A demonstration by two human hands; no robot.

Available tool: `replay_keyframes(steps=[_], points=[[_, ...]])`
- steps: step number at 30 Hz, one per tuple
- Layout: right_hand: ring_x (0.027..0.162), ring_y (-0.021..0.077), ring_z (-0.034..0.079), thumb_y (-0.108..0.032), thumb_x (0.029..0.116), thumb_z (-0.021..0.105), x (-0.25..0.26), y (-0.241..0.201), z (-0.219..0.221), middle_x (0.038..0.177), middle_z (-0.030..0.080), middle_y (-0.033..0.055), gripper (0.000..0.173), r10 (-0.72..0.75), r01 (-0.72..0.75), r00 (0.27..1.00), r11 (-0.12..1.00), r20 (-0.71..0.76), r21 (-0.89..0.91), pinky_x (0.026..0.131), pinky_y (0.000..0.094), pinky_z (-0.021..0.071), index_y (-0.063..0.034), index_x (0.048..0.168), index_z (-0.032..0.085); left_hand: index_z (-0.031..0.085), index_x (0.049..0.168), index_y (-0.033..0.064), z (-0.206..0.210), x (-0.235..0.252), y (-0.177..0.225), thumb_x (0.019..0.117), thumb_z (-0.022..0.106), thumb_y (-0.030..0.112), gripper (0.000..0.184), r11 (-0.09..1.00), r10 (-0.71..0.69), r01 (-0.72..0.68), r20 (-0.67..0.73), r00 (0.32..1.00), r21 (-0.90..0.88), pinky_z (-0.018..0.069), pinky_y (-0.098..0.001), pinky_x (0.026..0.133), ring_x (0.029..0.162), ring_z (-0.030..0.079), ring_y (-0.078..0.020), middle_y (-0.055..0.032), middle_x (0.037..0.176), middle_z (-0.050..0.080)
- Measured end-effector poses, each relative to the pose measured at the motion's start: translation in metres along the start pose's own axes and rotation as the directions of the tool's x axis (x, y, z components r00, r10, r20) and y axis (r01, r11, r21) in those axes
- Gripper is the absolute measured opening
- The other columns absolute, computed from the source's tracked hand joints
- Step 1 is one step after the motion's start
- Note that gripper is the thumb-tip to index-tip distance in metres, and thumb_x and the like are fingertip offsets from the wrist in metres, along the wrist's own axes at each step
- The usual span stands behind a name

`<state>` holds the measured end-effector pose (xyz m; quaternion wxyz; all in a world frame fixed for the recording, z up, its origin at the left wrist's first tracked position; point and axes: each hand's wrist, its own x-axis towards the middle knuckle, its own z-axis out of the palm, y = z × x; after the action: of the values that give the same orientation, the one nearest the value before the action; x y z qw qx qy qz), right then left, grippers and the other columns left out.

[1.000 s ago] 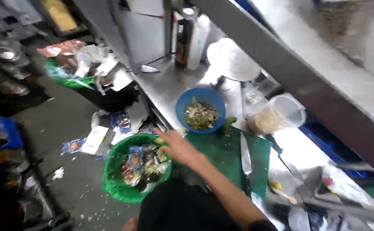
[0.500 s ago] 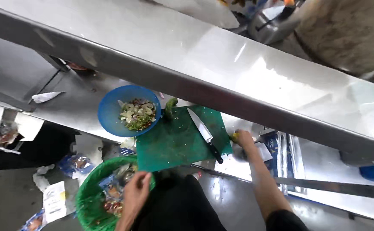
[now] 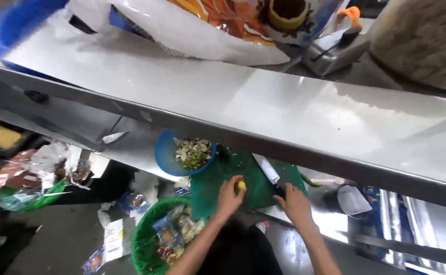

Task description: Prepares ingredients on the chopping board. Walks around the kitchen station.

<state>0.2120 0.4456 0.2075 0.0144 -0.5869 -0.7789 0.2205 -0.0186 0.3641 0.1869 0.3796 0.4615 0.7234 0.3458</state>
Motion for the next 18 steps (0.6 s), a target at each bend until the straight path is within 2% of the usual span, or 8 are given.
replay_keyframes(steps=[2, 5, 8, 9, 11, 13, 16, 18], points=[[0.119, 0.0482, 0.062, -0.033, 0.0964, 0.073, 0.003, 0.006, 0.013, 0.131, 0.06, 0.0302, 0.054, 0.043, -0.04, 0.997, 0.999, 0.069, -0.036, 0.097, 0.0629, 0.0519, 0.0036, 0.134, 0.059, 0.063, 0.137, 0.015, 0.003, 0.003, -0.01, 0.0983, 0.069, 0.024, 0.04, 0.968, 0.164, -0.15, -0.054, 0.985, 0.201, 0.051, -0.0538, 0.102, 0.119, 0.062, -0.032, -0.0117, 0.129, 0.066], [0.107, 0.0424, 0.067, -0.026, 0.1022, 0.063, -0.003, 0.008, 0.016, 0.123, 0.064, 0.027, 0.044, 0.024, -0.041, 0.991, 0.991, 0.131, 0.128, 0.093, 0.0593, 0.0551, 0.0038, 0.134, 0.057, 0.067, 0.132, 0.0121, 0.009, 0.004, -0.025, 0.0985, 0.068, 0.019, 0.034, 0.889, 0.357, -0.326, -0.04, 0.933, 0.321, 0.0499, -0.0538, 0.104, 0.124, 0.061, -0.0313, -0.008, 0.137, 0.065], [0.08, 0.0307, 0.067, -0.023, 0.106, 0.049, -0.031, -0.008, 0.026, 0.095, 0.065, 0.0194, 0.042, 0.023, -0.09, 0.989, 0.877, 0.146, 0.472, 0.075, 0.0509, 0.0574, 0.0023, 0.139, 0.048, 0.072, 0.123, 0.0087, 0.004, -0.002, -0.029, 0.0991, 0.069, 0.02, 0.027, 0.901, 0.367, -0.332, -0.083, 0.926, 0.28, 0.0508, -0.054, 0.102, 0.121, 0.062, -0.0334, -0.0118, 0.135, 0.064], [0.075, 0.0278, 0.066, -0.022, 0.1054, 0.048, -0.041, -0.013, 0.034, 0.092, 0.065, 0.0169, 0.043, 0.009, -0.09, 0.989, 0.819, 0.145, 0.566, 0.071, 0.0485, 0.0577, 0.0004, 0.142, 0.045, 0.072, 0.121, 0.0077, 0.002, -0.003, -0.028, 0.0996, 0.068, 0.019, 0.025, 0.91, 0.361, -0.326, -0.101, 0.927, 0.258, 0.052, -0.0527, 0.101, 0.118, 0.063, -0.0332, -0.0131, 0.132, 0.065], [0.076, 0.0221, 0.069, -0.02, 0.1038, 0.047, -0.053, -0.025, 0.051, 0.096, 0.068, 0.0125, 0.044, -0.036, -0.098, 0.983, 0.724, 0.179, 0.683, 0.071, 0.0427, 0.0609, -0.0027, 0.145, 0.044, 0.07, 0.123, 0.0063, -0.002, -0.008, -0.024, 0.0997, 0.068, 0.016, 0.026, 0.933, 0.313, -0.284, -0.11, 0.943, 0.22, 0.054, -0.0523, 0.098, 0.113, 0.066, -0.0333, -0.0158, 0.128, 0.067], [0.077, 0.0245, 0.067, -0.022, 0.1046, 0.05, -0.055, -0.045, 0.058, 0.094, 0.067, 0.0132, 0.041, -0.015, -0.112, 0.983, 0.738, 0.183, 0.666, 0.072, 0.0467, 0.0575, -0.0059, 0.142, 0.05, 0.066, 0.126, 0.0058, -0.006, -0.011, -0.02, 0.0993, 0.069, 0.015, 0.029, 0.95, 0.263, -0.237, -0.113, 0.958, 0.202, 0.0561, -0.0527, 0.094, 0.106, 0.069, -0.0326, -0.0177, 0.122, 0.068], [0.083, 0.0311, 0.07, -0.039, 0.1088, 0.048, -0.055, -0.074, 0.061, 0.092, 0.069, 0.0144, 0.041, 0.052, -0.105, 0.991, 0.866, 0.122, 0.489, 0.077, 0.0528, 0.058, -0.0077, 0.134, 0.057, 0.068, 0.122, 0.0054, -0.006, -0.014, -0.024, 0.0984, 0.07, 0.014, 0.025, 0.952, 0.265, -0.236, -0.139, 0.954, 0.195, 0.0575, -0.0507, 0.093, 0.104, 0.07, -0.0294, -0.0155, 0.119, 0.07], [0.092, 0.0342, 0.071, -0.039, 0.1095, 0.047, -0.054, -0.085, 0.062, 0.1, 0.071, 0.0166, 0.042, 0.074, -0.109, 0.992, 0.914, 0.104, 0.39, 0.082, 0.0541, 0.0581, -0.0062, 0.134, 0.058, 0.068, 0.12, 0.0045, -0.004, -0.017, -0.027, 0.0972, 0.071, 0.014, 0.024, 0.951, 0.27, -0.239, -0.153, 0.951, 0.195, 0.0573, -0.0502, 0.094, 0.105, 0.069, -0.0285, -0.0146, 0.12, 0.069]])
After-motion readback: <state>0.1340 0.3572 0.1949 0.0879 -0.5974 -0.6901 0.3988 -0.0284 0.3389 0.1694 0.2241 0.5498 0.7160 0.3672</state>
